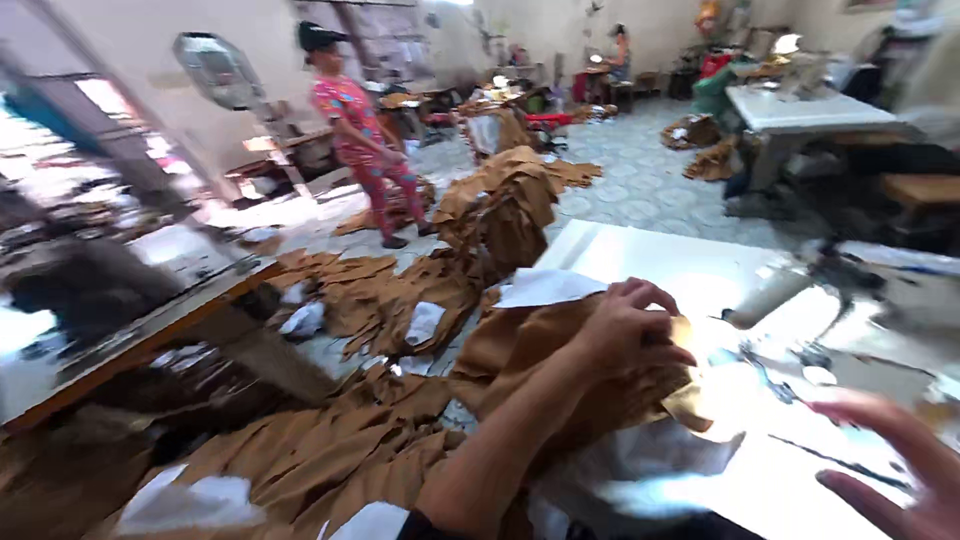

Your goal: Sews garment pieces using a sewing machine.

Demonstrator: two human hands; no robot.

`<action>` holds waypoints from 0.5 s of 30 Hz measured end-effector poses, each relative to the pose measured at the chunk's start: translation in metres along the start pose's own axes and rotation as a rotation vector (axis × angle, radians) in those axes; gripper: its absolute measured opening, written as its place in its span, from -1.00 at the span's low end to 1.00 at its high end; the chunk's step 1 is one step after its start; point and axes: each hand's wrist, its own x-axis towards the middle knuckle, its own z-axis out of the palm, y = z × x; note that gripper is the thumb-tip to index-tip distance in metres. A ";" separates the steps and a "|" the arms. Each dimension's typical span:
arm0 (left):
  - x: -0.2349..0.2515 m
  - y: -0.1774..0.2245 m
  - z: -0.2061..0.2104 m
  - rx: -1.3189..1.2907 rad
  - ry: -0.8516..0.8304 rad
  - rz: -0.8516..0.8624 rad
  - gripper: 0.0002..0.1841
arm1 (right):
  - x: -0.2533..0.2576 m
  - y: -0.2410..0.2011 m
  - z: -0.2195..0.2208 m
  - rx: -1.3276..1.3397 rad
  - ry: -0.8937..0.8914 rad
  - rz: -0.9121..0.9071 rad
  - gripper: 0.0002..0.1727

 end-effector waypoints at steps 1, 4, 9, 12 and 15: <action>0.003 0.002 0.003 -0.027 0.016 0.035 -0.51 | 0.022 -0.002 0.018 0.008 0.044 -0.036 -0.37; 0.001 0.016 0.002 0.022 0.132 0.083 -0.52 | 0.070 -0.017 0.063 0.035 -0.107 0.091 -0.64; -0.046 0.090 -0.015 -0.179 -0.385 0.058 -0.74 | 0.100 -0.020 0.058 0.380 -0.207 0.160 -0.81; -0.069 0.082 -0.009 -0.367 -1.002 -0.245 -0.64 | 0.097 -0.050 0.037 0.468 0.052 -0.138 -0.81; -0.060 0.037 -0.035 -0.167 -0.615 -0.537 -0.76 | 0.088 -0.055 0.033 0.315 0.155 -0.433 -0.85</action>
